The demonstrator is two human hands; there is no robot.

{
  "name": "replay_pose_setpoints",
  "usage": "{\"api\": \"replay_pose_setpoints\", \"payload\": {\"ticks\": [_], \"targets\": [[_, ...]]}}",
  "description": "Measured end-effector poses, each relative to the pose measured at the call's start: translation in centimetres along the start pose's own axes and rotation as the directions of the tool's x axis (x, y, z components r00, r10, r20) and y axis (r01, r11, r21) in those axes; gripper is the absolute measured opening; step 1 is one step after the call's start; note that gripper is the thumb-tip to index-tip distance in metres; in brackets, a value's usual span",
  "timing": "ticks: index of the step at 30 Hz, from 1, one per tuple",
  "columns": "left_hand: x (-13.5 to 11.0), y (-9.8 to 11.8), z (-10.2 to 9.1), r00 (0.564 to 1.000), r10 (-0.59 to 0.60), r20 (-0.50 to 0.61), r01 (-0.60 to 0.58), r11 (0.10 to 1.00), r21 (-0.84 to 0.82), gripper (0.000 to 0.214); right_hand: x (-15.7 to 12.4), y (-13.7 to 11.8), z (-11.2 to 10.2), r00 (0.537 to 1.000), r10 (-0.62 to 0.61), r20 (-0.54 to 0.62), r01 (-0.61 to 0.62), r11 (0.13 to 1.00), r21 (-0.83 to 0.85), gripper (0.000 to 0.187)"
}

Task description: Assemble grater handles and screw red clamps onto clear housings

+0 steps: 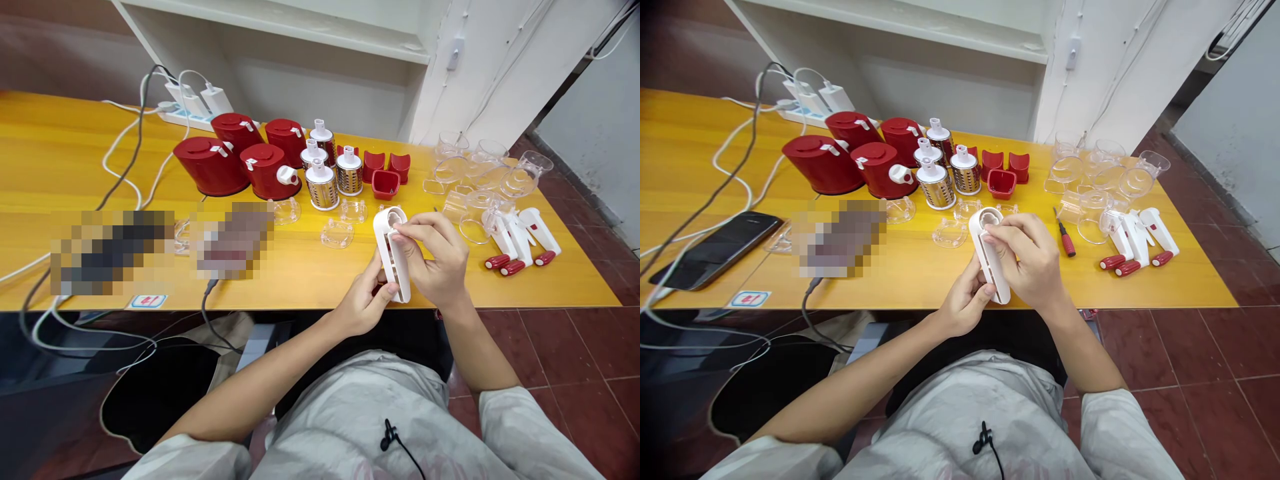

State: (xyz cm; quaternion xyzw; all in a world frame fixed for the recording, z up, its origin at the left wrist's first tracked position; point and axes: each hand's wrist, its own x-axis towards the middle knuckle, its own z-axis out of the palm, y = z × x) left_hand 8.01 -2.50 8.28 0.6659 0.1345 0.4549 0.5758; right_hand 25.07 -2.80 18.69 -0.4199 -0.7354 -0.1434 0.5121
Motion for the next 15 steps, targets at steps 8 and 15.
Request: {"api": "replay_pose_setpoints", "payload": {"ticks": [8,15], "targets": [[-0.07,-0.07,0.08,1.0,0.011,-0.012,-0.011,1.0,-0.011,0.084,0.03,-0.21,0.15,0.999,0.031,0.017,-0.031,1.0,-0.003,0.028],[-0.18,-0.24,-0.16,1.0,0.003,-0.019,-0.002,0.999,0.035,0.082,-0.28,-0.09,0.37,0.997,0.071,0.027,-0.071,0.997,0.006,0.03]]}}
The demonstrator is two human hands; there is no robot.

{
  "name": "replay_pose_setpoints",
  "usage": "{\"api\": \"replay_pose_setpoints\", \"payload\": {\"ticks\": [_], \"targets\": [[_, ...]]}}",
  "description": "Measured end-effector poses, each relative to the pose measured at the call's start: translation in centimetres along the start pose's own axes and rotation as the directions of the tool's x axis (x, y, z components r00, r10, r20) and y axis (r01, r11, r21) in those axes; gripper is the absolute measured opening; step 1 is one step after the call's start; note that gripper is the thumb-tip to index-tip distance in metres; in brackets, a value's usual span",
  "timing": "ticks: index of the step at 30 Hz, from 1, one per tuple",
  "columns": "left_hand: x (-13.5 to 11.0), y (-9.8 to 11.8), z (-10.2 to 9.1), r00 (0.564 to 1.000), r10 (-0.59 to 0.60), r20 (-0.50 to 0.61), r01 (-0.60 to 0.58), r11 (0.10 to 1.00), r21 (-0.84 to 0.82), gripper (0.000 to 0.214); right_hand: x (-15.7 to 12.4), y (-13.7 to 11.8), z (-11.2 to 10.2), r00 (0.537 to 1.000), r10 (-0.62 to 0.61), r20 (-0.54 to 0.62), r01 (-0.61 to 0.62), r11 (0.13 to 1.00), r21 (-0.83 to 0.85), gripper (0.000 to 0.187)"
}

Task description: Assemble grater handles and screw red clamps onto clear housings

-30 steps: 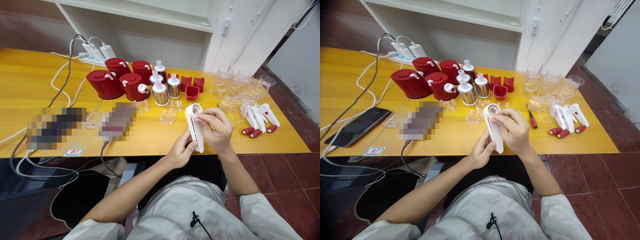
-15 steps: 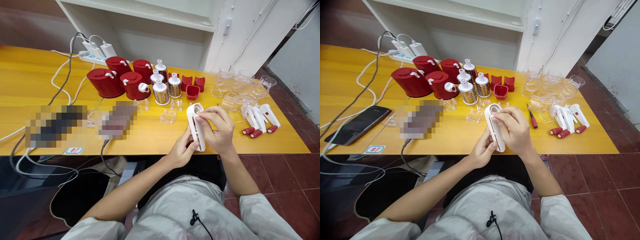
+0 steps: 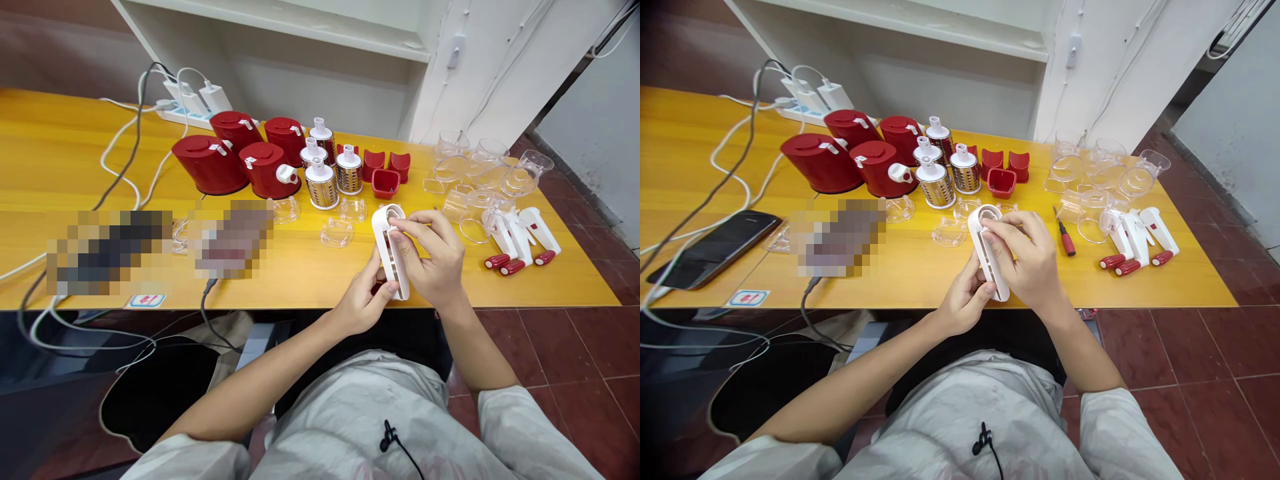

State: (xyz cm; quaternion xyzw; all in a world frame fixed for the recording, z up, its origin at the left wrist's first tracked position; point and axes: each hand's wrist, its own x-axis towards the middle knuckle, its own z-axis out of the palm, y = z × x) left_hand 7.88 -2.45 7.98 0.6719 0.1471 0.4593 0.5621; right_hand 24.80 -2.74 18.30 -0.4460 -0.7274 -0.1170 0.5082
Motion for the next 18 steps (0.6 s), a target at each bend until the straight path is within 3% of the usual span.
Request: {"api": "replay_pose_setpoints", "payload": {"ticks": [18], "targets": [[0.0,0.3,0.1,1.0,0.009,-0.023,-0.007,0.996,0.093,0.079,-0.7,-0.2,1.7,0.994,0.021,-0.105,-0.022,1.0,-0.011,0.03]]}}
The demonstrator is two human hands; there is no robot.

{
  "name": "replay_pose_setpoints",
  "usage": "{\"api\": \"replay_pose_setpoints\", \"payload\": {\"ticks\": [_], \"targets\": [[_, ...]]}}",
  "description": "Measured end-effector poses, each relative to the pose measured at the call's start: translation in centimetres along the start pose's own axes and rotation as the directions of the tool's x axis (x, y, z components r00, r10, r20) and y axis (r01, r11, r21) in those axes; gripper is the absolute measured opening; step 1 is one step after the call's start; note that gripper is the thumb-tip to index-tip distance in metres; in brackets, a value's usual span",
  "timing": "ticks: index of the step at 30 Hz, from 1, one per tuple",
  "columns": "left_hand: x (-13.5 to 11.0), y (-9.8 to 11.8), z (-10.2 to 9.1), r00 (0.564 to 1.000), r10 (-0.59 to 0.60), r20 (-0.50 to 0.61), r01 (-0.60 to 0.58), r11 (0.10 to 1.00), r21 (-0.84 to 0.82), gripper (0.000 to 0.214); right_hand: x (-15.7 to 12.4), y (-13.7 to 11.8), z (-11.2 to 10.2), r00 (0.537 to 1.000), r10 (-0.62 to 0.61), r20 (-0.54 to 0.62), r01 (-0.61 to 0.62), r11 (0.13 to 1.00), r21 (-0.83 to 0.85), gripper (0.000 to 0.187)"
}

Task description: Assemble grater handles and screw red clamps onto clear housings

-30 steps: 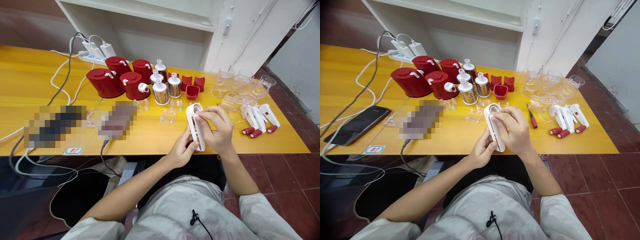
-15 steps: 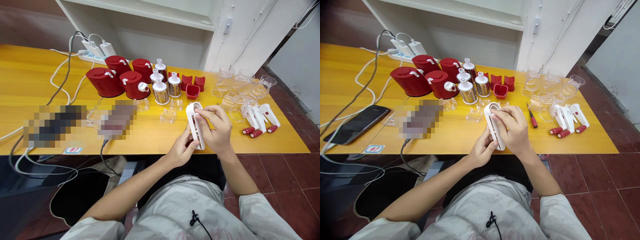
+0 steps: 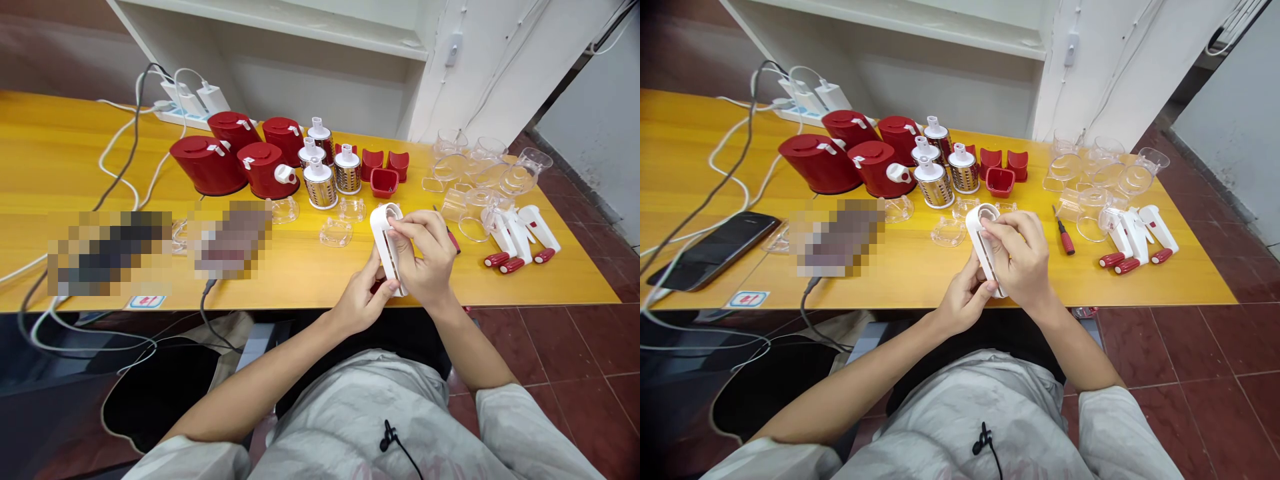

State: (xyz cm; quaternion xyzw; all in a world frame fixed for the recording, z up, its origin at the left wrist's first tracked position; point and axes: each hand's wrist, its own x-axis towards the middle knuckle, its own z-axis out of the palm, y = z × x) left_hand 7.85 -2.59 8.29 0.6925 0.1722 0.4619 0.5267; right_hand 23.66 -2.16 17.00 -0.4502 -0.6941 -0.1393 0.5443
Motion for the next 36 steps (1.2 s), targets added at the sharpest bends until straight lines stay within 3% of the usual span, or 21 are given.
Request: {"api": "replay_pose_setpoints", "payload": {"ticks": [18,26,36], "targets": [[0.0,0.3,0.0,0.999,0.014,0.048,-0.007,0.989,-0.144,0.083,-0.5,1.0,1.2,0.972,0.231,-0.05,-0.216,0.955,0.205,0.041],[-0.1,0.1,-0.1,0.998,0.02,0.055,-0.014,0.994,-0.112,0.078,-0.4,0.9,1.0,0.96,0.278,-0.004,-0.268,0.93,0.249,0.042],[-0.1,0.4,0.0,0.999,-0.008,0.034,0.013,0.99,-0.143,0.08,-0.5,0.2,1.4,0.913,0.406,0.047,-0.401,0.866,0.299,0.054]]}}
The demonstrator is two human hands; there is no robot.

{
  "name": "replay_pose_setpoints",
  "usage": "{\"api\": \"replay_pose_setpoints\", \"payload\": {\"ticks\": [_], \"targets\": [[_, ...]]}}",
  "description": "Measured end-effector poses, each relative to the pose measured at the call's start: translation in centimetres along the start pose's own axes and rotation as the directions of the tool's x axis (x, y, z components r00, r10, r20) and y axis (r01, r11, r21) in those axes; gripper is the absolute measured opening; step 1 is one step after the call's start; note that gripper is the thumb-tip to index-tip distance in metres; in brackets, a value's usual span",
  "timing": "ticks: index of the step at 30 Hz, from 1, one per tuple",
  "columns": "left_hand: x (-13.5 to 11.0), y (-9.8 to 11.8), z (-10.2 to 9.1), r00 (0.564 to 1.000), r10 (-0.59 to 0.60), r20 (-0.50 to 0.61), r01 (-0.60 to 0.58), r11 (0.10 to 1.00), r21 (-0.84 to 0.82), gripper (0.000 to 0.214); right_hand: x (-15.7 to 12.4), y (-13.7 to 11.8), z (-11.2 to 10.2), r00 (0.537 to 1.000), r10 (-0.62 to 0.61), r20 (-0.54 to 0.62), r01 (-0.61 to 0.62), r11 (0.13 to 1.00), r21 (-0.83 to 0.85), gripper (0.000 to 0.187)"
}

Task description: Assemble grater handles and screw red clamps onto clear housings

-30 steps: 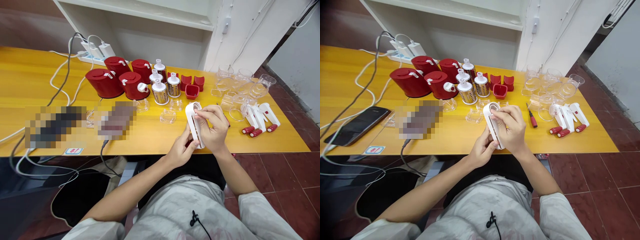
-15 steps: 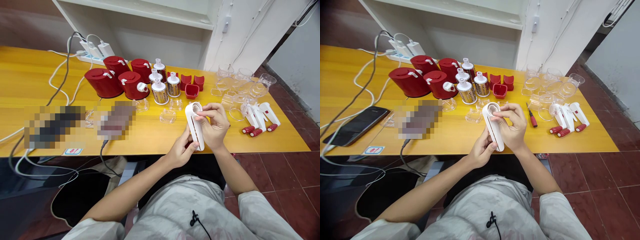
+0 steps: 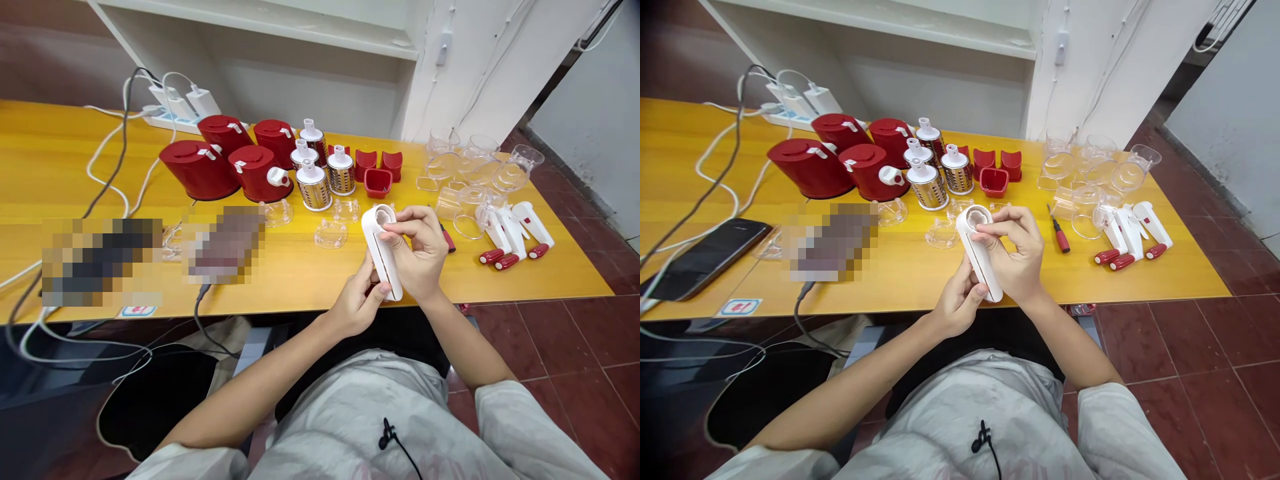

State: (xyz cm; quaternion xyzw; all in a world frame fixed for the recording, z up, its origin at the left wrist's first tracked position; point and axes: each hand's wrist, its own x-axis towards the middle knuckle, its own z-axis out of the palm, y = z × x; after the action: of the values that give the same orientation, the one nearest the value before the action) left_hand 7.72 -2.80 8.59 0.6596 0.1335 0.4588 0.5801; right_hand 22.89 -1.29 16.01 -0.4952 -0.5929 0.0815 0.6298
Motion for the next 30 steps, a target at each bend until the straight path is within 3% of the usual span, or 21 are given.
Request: {"api": "replay_pose_setpoints", "payload": {"ticks": [9,12,15,19,21,26,30], "targets": [[-0.1,-0.5,-0.1,1.0,0.016,0.008,-0.015,0.99,-0.143,0.093,0.0,-0.3,-0.2,0.979,0.181,0.095,-0.194,0.97,0.149,0.059],[-0.4,-0.6,-0.4,1.0,0.016,0.004,-0.015,0.987,-0.162,0.099,0.2,-0.3,-0.5,0.943,0.258,0.213,-0.302,0.928,0.216,0.084],[-0.5,-0.6,-0.5,1.0,0.007,-0.023,-0.01,0.988,-0.154,0.092,0.4,-0.3,-1.0,0.853,0.301,0.426,-0.428,0.87,0.244,0.096],[-0.4,-0.4,-0.3,0.998,0.035,-0.046,-0.041,0.991,-0.126,0.084,0.5,-0.5,-1.6,0.675,0.322,0.664,-0.584,0.783,0.213,0.078],[-0.3,-0.3,-0.2,0.997,0.075,-0.035,-0.079,0.988,-0.131,0.081,0.5,-0.7,-1.7,0.622,0.335,0.708,-0.633,0.747,0.204,0.074],[0.0,0.1,0.0,0.989,0.142,-0.038,-0.145,0.983,-0.11,0.071,0.4,-1.3,-1.8,0.608,0.353,0.711,-0.674,0.703,0.227,0.072],[0.1,0.5,0.1,0.99,0.079,-0.115,-0.085,0.995,-0.049,0.049,0.2,-1.9,-1.7,0.623,0.356,0.696,-0.674,0.696,0.248,0.069]]}}
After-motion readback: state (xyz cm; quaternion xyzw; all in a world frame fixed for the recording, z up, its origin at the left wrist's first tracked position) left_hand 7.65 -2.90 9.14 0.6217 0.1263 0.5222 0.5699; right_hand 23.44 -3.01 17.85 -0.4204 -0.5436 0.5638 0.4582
